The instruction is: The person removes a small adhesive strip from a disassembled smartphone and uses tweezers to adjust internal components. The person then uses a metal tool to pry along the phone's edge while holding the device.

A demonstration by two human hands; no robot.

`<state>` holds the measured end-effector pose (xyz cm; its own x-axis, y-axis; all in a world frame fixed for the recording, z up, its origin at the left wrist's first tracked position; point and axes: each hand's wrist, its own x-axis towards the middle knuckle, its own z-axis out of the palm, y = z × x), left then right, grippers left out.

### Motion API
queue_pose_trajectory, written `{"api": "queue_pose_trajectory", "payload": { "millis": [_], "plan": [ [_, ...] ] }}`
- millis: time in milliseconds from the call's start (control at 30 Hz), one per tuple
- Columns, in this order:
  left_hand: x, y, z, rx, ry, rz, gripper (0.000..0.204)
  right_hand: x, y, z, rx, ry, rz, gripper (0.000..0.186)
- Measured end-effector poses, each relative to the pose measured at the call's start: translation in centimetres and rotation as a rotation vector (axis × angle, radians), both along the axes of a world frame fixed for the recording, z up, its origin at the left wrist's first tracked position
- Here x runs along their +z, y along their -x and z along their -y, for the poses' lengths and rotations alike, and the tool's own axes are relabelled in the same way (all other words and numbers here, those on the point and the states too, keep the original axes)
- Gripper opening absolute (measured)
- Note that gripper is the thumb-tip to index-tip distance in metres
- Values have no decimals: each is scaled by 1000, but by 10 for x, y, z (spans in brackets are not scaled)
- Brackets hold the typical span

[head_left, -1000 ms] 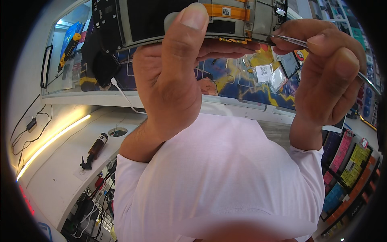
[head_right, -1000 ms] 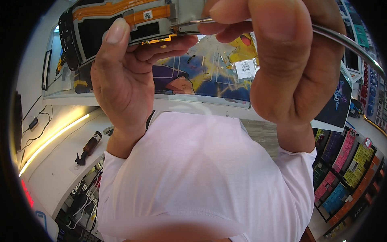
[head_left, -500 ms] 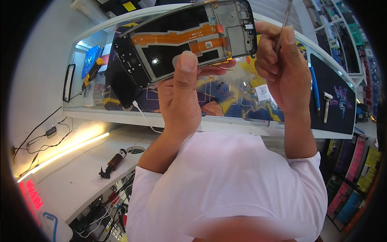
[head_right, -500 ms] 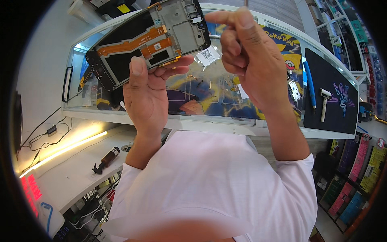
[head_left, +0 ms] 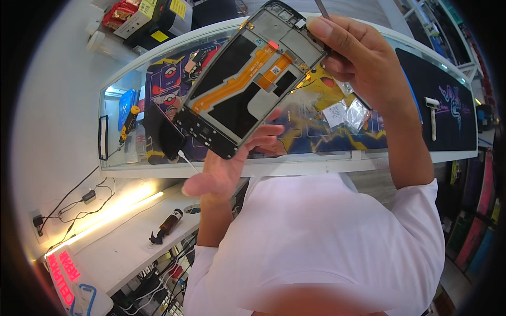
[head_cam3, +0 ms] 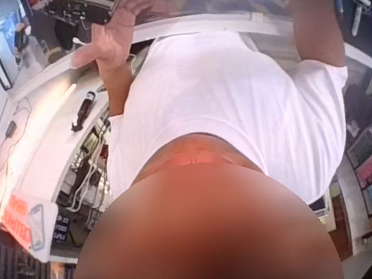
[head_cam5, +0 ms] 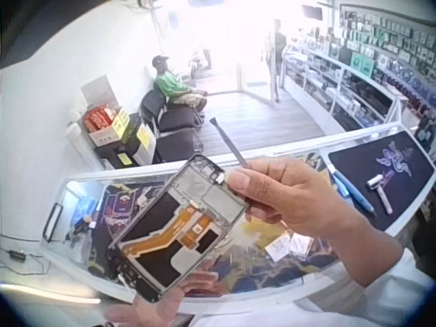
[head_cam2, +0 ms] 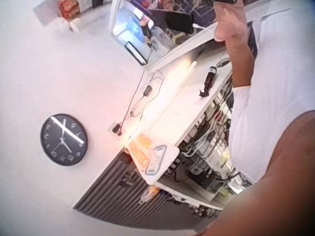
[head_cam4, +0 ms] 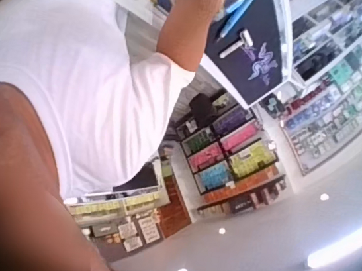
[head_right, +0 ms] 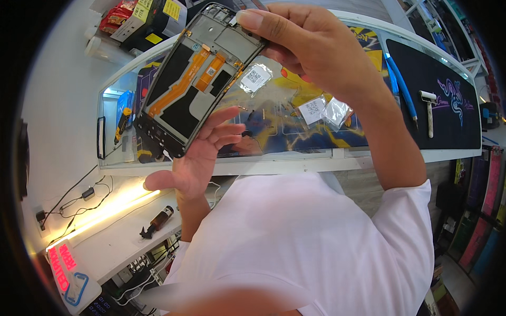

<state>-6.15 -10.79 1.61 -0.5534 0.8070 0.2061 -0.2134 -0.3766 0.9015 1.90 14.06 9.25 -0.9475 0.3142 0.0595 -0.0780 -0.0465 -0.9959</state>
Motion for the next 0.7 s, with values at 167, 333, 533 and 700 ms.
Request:
{"api": "queue_pose_trajectory", "payload": {
  "millis": [167,333,533,700],
  "plan": [
    [22,16,8,330,330,6,97,31,1,-33,269,-158,310,39],
    [51,26,-27,63,386,-108,68,50,10,-22,558,-468,327,45],
    [50,0,-48,55,398,162,48,70,18,-8,464,-689,551,48],
    [38,-9,-53,177,320,194,44,62,8,9,289,-739,372,47]
  ]
}}
